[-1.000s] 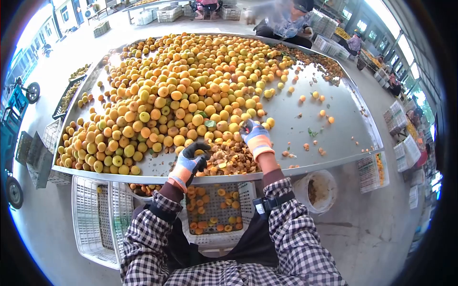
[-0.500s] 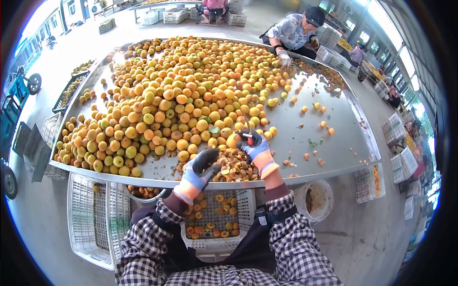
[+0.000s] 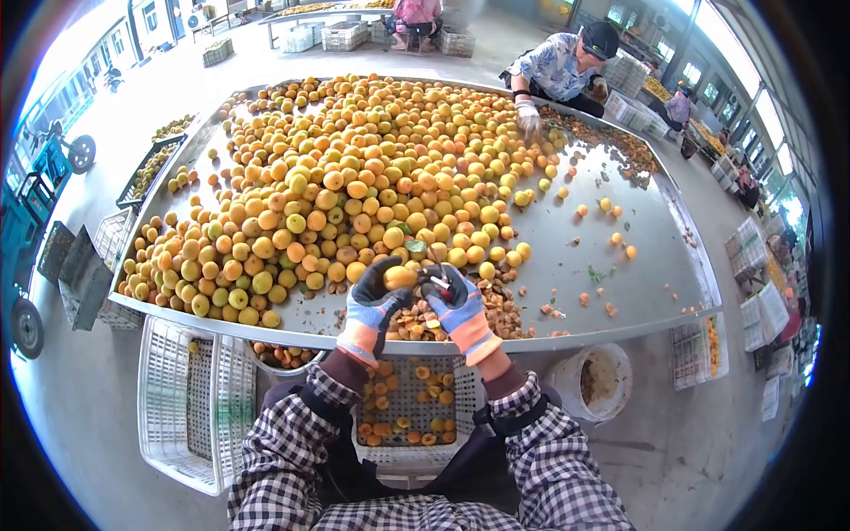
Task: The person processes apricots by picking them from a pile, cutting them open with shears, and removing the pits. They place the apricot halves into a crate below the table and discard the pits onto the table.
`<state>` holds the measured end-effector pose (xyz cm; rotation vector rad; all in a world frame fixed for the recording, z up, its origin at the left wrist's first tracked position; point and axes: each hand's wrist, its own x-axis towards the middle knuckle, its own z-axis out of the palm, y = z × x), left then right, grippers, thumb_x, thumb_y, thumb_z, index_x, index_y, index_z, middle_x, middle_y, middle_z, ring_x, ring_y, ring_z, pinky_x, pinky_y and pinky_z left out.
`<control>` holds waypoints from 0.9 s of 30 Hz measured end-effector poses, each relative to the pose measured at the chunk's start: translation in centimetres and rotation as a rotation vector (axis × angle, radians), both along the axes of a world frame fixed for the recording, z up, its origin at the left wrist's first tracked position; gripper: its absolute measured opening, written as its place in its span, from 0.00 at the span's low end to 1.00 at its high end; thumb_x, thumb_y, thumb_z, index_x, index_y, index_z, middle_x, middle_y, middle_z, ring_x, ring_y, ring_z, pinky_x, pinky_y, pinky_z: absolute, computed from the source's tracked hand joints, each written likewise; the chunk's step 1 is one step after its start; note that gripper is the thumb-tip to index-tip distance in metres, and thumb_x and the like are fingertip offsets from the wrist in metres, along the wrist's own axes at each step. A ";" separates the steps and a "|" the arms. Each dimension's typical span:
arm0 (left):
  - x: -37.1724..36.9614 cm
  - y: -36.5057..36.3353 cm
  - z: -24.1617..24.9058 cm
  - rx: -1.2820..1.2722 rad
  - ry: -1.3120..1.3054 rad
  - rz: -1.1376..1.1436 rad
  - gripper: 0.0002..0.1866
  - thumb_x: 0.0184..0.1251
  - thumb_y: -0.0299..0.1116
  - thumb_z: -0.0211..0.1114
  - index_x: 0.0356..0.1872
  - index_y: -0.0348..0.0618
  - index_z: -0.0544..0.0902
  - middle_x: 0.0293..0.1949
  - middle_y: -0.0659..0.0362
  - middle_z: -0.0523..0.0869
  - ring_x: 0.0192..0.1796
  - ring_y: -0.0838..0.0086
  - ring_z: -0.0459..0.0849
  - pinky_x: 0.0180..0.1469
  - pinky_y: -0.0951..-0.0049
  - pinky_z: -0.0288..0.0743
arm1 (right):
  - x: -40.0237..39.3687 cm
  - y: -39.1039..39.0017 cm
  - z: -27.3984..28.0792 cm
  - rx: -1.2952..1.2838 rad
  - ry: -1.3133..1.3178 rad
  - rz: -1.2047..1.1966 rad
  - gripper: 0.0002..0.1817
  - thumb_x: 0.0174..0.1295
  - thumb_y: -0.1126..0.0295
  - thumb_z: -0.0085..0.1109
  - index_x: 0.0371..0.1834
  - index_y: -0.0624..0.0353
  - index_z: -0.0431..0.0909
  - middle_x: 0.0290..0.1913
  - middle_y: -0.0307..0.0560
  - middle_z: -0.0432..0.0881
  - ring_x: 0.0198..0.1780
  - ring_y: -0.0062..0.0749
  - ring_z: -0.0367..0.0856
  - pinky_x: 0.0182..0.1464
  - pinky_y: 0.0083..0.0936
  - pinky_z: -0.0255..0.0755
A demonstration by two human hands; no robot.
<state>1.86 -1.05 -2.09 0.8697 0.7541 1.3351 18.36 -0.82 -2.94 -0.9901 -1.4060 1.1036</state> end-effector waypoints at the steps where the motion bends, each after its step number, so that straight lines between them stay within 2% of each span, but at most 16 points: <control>1: -0.4 0.2 0.1 0.023 0.027 -0.023 0.30 0.55 0.17 0.70 0.61 0.38 0.73 0.53 0.58 0.81 0.53 0.74 0.81 0.53 0.75 0.78 | -0.1 -0.7 0.7 -0.029 0.051 -0.013 0.20 0.59 0.79 0.63 0.55 0.64 0.74 0.49 0.47 0.83 0.49 0.28 0.82 0.51 0.22 0.76; 2: -0.7 0.2 0.4 0.046 0.054 -0.043 0.30 0.54 0.18 0.70 0.61 0.38 0.73 0.52 0.59 0.81 0.52 0.74 0.81 0.54 0.74 0.78 | 0.1 -0.9 1.3 -0.028 0.051 -0.016 0.20 0.59 0.79 0.63 0.55 0.64 0.74 0.49 0.47 0.83 0.49 0.28 0.82 0.51 0.22 0.76; 4: -1.1 0.1 0.7 0.040 0.036 -0.070 0.29 0.55 0.19 0.70 0.60 0.38 0.74 0.52 0.59 0.81 0.52 0.74 0.81 0.54 0.75 0.77 | 0.4 -1.4 2.1 0.145 -0.402 0.005 0.18 0.59 0.73 0.64 0.53 0.63 0.76 0.45 0.50 0.83 0.45 0.39 0.83 0.47 0.26 0.76; 5: -1.3 0.0 0.9 0.031 0.018 -0.095 0.28 0.56 0.21 0.71 0.60 0.39 0.74 0.51 0.60 0.81 0.52 0.75 0.81 0.55 0.75 0.77 | 0.2 -1.8 2.6 0.126 -0.424 -0.010 0.18 0.59 0.68 0.65 0.50 0.62 0.77 0.43 0.54 0.83 0.45 0.48 0.82 0.45 0.31 0.76; 6: -1.5 -0.1 1.0 0.031 0.020 -0.096 0.28 0.56 0.21 0.71 0.60 0.39 0.74 0.51 0.60 0.81 0.52 0.75 0.81 0.55 0.75 0.77 | 0.1 -1.9 2.6 0.126 -0.422 -0.010 0.18 0.59 0.68 0.65 0.50 0.62 0.77 0.43 0.54 0.83 0.45 0.48 0.82 0.45 0.31 0.76; 8: -1.7 -0.3 1.3 0.017 -0.013 -0.192 0.27 0.58 0.24 0.70 0.60 0.39 0.74 0.52 0.60 0.81 0.53 0.75 0.80 0.57 0.75 0.74 | 0.1 -2.1 2.6 0.253 -0.534 0.046 0.16 0.59 0.75 0.63 0.51 0.67 0.76 0.41 0.54 0.83 0.43 0.39 0.84 0.44 0.27 0.76; 9: -1.8 -0.3 1.5 0.016 -0.013 -0.195 0.27 0.58 0.24 0.70 0.60 0.39 0.74 0.52 0.60 0.81 0.53 0.75 0.80 0.57 0.75 0.74 | 0.1 -2.0 2.2 0.197 -0.509 0.077 0.17 0.58 0.75 0.63 0.51 0.66 0.76 0.42 0.55 0.83 0.44 0.45 0.83 0.45 0.30 0.76; 10: -1.8 -0.4 1.6 0.037 0.001 -0.215 0.26 0.59 0.25 0.69 0.60 0.40 0.74 0.51 0.60 0.81 0.54 0.75 0.80 0.58 0.75 0.73 | 0.2 -2.0 2.0 0.195 -0.509 0.075 0.17 0.58 0.75 0.63 0.51 0.66 0.76 0.42 0.55 0.83 0.44 0.45 0.83 0.45 0.30 0.76; 12: -1.9 -0.4 1.8 0.057 0.016 -0.237 0.25 0.60 0.26 0.69 0.60 0.40 0.74 0.51 0.60 0.81 0.54 0.75 0.79 0.59 0.74 0.73 | 0.3 -1.9 1.8 0.154 -0.560 0.109 0.22 0.56 0.69 0.64 0.55 0.61 0.75 0.46 0.55 0.82 0.49 0.50 0.80 0.49 0.35 0.75; 16: -1.8 -0.4 1.7 0.090 0.150 -0.216 0.24 0.63 0.32 0.67 0.59 0.40 0.73 0.50 0.61 0.81 0.54 0.76 0.78 0.59 0.73 0.72 | -0.1 -1.9 0.9 0.223 -0.591 0.092 0.22 0.59 0.66 0.62 0.56 0.60 0.74 0.45 0.58 0.82 0.49 0.52 0.80 0.49 0.37 0.75; 18: -1.7 -0.3 1.2 0.131 0.148 -0.204 0.23 0.64 0.34 0.66 0.59 0.40 0.73 0.49 0.61 0.81 0.52 0.76 0.78 0.57 0.74 0.72 | -0.2 -1.7 -0.2 0.075 -0.543 0.135 0.23 0.58 0.66 0.62 0.57 0.60 0.74 0.43 0.59 0.82 0.46 0.53 0.81 0.46 0.39 0.75; 20: -1.4 -0.7 1.6 0.100 0.089 -0.242 0.23 0.65 0.37 0.66 0.59 0.40 0.72 0.48 0.60 0.81 0.51 0.76 0.78 0.56 0.74 0.73 | -0.8 -2.2 1.5 0.147 -0.667 0.077 0.12 0.56 0.75 0.61 0.44 0.61 0.76 0.37 0.56 0.82 0.41 0.53 0.81 0.40 0.37 0.75; 21: -1.3 -0.7 1.5 0.108 0.108 -0.237 0.24 0.66 0.38 0.66 0.59 0.40 0.71 0.47 0.59 0.81 0.50 0.76 0.78 0.55 0.73 0.73 | -1.0 -2.0 0.7 0.176 -0.647 0.038 0.12 0.56 0.75 0.61 0.44 0.59 0.75 0.36 0.55 0.81 0.40 0.54 0.80 0.39 0.38 0.74; 27: 0.4 -0.2 1.3 0.088 0.088 -0.117 0.18 0.67 0.32 0.62 0.54 0.37 0.72 0.35 0.54 0.83 0.30 0.68 0.85 0.31 0.71 0.81 | -1.7 -1.6 0.9 0.093 -0.830 0.033 0.18 0.57 0.74 0.60 0.52 0.58 0.72 0.38 0.55 0.81 0.42 0.53 0.81 0.42 0.38 0.76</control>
